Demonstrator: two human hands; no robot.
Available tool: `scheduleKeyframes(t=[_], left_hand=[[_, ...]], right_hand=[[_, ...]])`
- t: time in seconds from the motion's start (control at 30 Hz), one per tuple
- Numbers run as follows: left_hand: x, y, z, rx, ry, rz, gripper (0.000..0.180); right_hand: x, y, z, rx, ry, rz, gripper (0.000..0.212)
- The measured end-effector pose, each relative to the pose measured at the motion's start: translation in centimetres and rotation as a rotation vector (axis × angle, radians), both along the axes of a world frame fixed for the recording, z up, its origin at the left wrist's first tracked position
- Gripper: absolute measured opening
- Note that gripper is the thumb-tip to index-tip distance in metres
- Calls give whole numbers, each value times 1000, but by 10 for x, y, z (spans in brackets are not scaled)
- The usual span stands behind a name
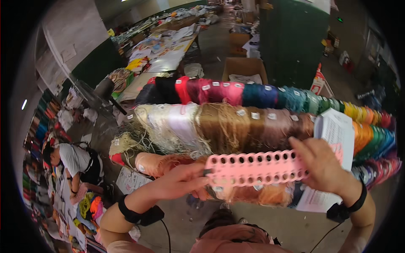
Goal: The person pulls strands of thread from various bundles on a rack and threads them through the holes of a pink organizer, tying them into loops. They repeat this process for different colors while referring to a printed list.
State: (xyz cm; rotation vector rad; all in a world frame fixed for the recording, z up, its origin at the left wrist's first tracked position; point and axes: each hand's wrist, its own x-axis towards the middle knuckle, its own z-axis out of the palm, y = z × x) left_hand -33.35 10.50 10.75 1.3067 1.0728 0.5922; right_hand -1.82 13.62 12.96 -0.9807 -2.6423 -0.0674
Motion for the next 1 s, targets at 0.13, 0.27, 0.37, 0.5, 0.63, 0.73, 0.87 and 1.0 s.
scheduleKeyframes(t=[0.13,0.27,0.37,0.5,0.63,0.73,0.87,1.0], left_hand=[[-40,42,6,345,276,82,33],[-80,109,26,304,164,192,8],[-84,155,33,293,215,171,7],[-76,210,9,472,374,-9,10],[-58,250,0,563,581,-128,10],[-54,287,-18,513,512,-137,9],[-51,326,-32,506,739,45,9],[-64,352,-49,426,794,128,10]], right_hand=[[-9,66,13,-106,-95,-14,59],[-22,122,-5,-114,-120,21,54],[-25,153,-18,-121,-150,47,54],[-24,168,-29,-341,-204,-44,65],[-17,172,-49,-433,-326,-3,75],[-16,170,-52,-414,-333,-21,76],[-21,170,-49,-444,-324,-30,76],[-20,169,-49,-440,-276,-33,72]])
